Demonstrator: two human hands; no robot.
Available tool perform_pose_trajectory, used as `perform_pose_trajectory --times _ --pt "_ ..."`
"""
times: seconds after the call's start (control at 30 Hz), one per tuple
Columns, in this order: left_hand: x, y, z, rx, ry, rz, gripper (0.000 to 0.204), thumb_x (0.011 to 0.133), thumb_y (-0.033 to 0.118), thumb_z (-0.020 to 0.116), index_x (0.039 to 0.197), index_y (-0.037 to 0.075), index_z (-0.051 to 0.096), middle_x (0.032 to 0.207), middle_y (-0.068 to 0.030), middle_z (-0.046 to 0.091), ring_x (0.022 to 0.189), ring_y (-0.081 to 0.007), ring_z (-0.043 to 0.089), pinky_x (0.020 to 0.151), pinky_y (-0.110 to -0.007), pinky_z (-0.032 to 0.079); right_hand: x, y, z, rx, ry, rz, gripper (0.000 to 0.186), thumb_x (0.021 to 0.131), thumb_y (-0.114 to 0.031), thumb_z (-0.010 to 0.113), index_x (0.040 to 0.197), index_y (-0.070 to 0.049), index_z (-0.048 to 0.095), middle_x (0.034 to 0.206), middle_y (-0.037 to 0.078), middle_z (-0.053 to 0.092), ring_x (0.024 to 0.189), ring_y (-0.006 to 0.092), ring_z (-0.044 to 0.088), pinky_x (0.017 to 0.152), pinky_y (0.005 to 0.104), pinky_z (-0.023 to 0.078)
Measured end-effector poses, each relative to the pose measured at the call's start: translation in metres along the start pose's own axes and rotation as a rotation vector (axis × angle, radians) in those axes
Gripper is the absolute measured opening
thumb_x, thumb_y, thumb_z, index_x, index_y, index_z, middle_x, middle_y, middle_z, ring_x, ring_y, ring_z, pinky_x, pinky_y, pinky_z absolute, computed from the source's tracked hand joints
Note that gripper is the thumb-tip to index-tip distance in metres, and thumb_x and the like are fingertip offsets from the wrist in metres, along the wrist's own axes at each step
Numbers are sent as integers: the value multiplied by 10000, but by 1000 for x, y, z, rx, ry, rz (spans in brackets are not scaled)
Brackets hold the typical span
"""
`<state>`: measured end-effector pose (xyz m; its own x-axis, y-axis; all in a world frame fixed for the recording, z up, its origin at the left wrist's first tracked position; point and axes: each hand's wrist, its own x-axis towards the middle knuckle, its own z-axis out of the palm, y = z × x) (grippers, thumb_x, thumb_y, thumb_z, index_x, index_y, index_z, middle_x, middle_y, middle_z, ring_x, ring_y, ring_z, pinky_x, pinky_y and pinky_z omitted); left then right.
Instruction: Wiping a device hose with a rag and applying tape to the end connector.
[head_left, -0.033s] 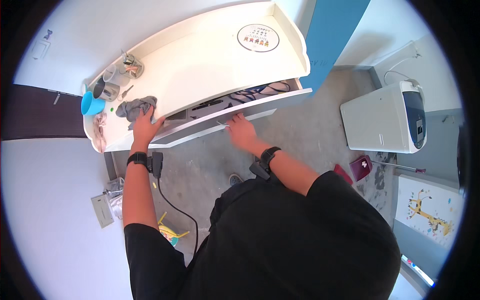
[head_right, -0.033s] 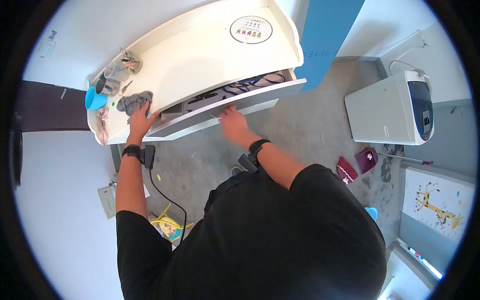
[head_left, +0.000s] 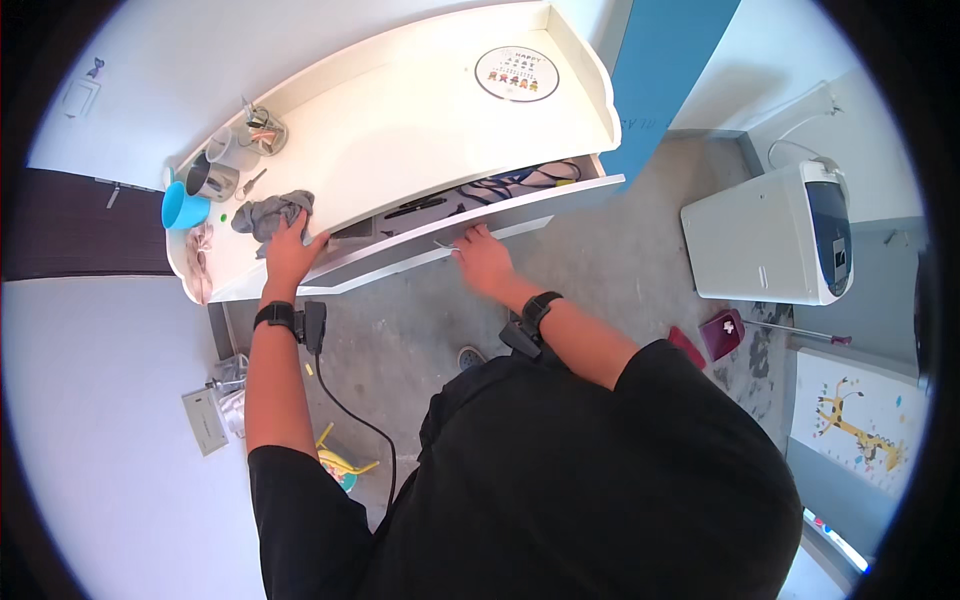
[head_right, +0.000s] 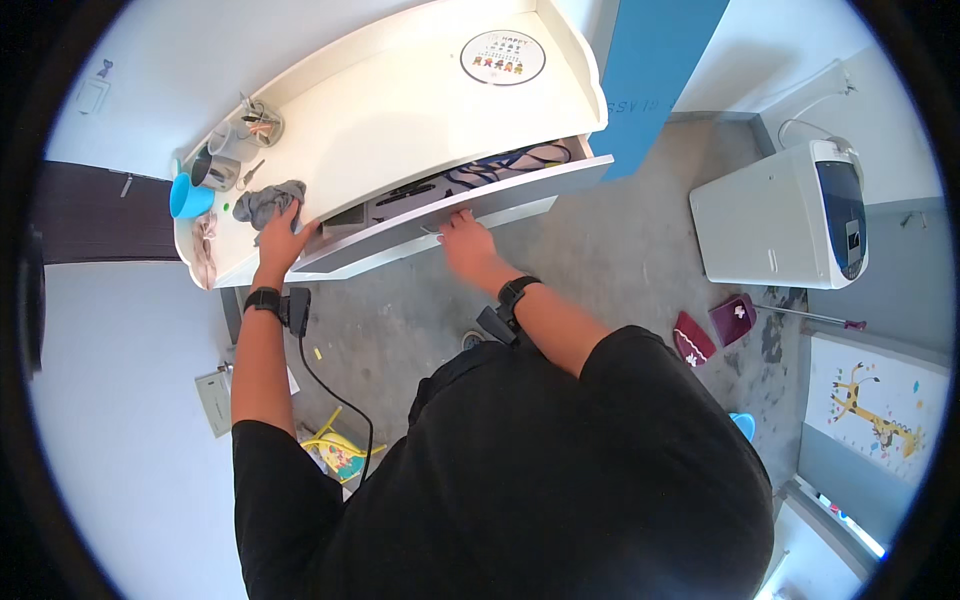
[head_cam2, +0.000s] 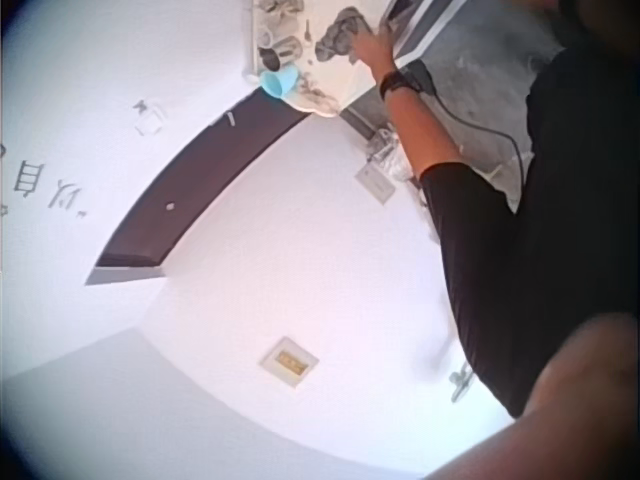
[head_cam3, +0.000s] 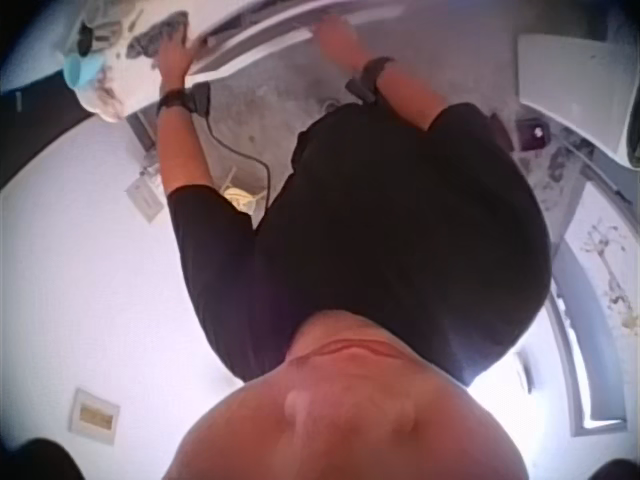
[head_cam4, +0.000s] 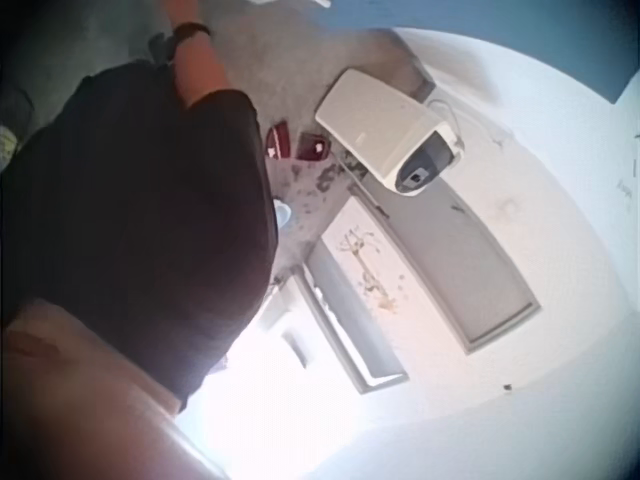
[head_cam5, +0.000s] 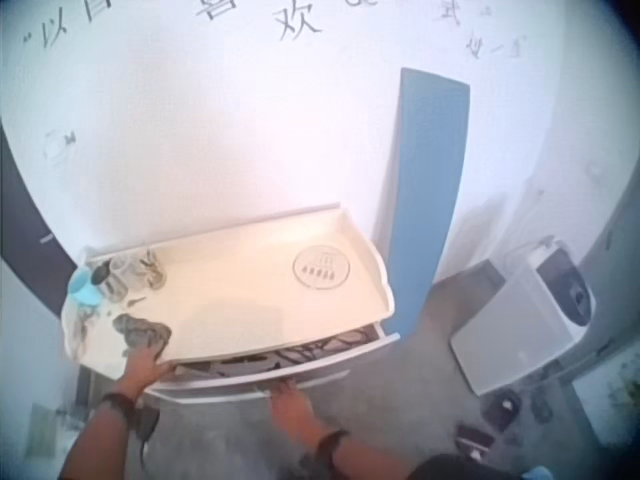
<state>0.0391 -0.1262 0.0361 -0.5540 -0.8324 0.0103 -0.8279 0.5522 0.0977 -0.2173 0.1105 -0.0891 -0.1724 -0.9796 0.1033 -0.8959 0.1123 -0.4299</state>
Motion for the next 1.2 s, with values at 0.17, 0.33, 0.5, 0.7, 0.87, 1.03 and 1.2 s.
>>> perform_pose_trajectory --times 0.17,0.33,0.5,0.7,0.87,1.03,1.2 --pt "-2 -3 3 55 -10 -1 673 770 474 700 1349 171 542 1363 -324 456 1092 -470 577 920 -464 487 0 -7 0 15 35 42 98 826 -141 590 877 -74 638 1007 104 603 1105 280 524 812 405 522" --pt "-5 -11 1 132 5 11 707 734 513 719 1359 242 526 1373 -257 488 1053 -417 617 845 -444 525 0 -4 5 13 178 4 128 772 -89 596 884 -117 649 929 70 585 1040 261 549 724 390 511" --pt "-13 -6 -12 206 -20 73 795 697 563 733 1396 286 473 1405 -207 478 1090 -387 611 832 -426 534 -1 -4 7 -26 185 10 147 761 -92 595 896 -124 643 904 64 575 1008 253 553 699 380 502" --pt "-11 -22 -8 220 -19 101 734 747 467 713 1413 347 430 1413 -167 484 1165 -358 579 844 -405 535 0 3 11 49 324 -70 119 768 -126 603 883 -127 633 854 49 583 935 251 563 694 370 490" --pt "-6 -15 -8 193 -25 72 655 817 579 606 1400 315 462 1431 -154 469 1212 -391 538 875 -414 522 3 4 9 61 287 -55 78 810 -153 610 876 -120 634 843 15 589 917 242 562 718 365 480" --pt "-11 -4 -14 191 -48 10 670 860 668 497 1382 247 500 1440 -176 448 1244 -410 503 907 -419 507 18 3 0 153 220 -55 107 849 -167 623 904 -77 637 849 96 591 943 308 553 760 418 483" --pt "-4 11 -17 261 -73 11 741 824 694 528 1408 240 470 1453 -201 423 1275 -419 470 939 -422 488 58 20 19 106 263 17 99 846 -170 610 893 -97 656 923 83 614 988 295 540 794 416 503"
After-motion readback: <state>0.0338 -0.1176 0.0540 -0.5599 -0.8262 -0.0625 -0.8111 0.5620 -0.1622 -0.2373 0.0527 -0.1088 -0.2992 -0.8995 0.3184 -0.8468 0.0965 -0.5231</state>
